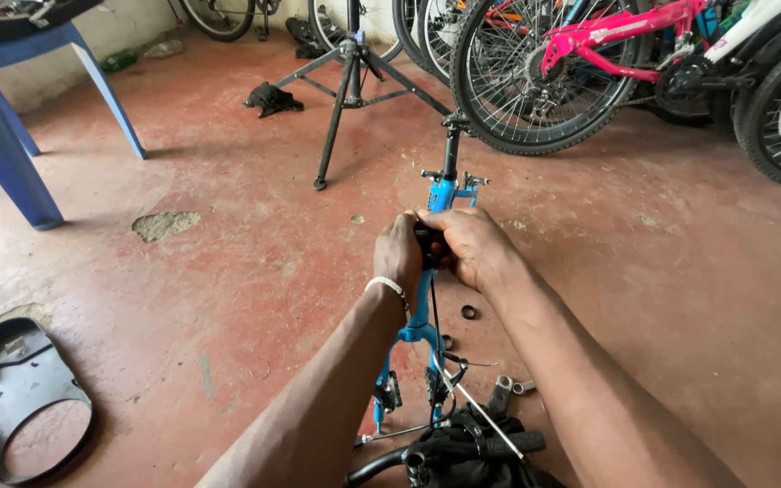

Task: Reassembling a bicycle by applying grease to the front fork and installing it into the frame's head tube.

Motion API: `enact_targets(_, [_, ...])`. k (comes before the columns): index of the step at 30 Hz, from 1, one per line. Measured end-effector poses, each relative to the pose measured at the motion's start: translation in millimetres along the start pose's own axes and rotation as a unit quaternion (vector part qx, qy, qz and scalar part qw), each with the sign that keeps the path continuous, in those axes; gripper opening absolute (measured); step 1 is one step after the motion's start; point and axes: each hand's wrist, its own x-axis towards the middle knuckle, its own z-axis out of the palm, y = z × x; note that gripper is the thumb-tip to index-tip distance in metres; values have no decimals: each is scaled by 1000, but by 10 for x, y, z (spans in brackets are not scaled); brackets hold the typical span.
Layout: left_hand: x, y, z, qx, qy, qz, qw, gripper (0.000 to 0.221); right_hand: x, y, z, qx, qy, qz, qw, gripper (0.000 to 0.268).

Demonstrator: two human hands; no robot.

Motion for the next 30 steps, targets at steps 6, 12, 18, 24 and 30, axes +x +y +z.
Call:
enact_targets(6, [-56, 110, -9, -13, -7, -63, 998, 61, -18, -72, -133, 52, -41, 50, 997, 15])
enact_targets(12, [-157, 149, -81, 128, -77, -84, 985, 88, -121, -52, -138, 81, -22, 27, 996, 14])
enact_targets(18, [-115, 144, -59, 113, -45, -90, 988, 100, -17, 56, -117, 5, -13, -3, 1000, 15])
enact_targets(24, [149, -14, -44, 15, -4, -94, 996, 61, -296, 2, -92, 36, -35, 50, 998, 47])
enact_targets(30, [190, -64, -98, 44, -6, -90, 995, 74, -311, 49, -75, 39, -43, 61, 996, 44])
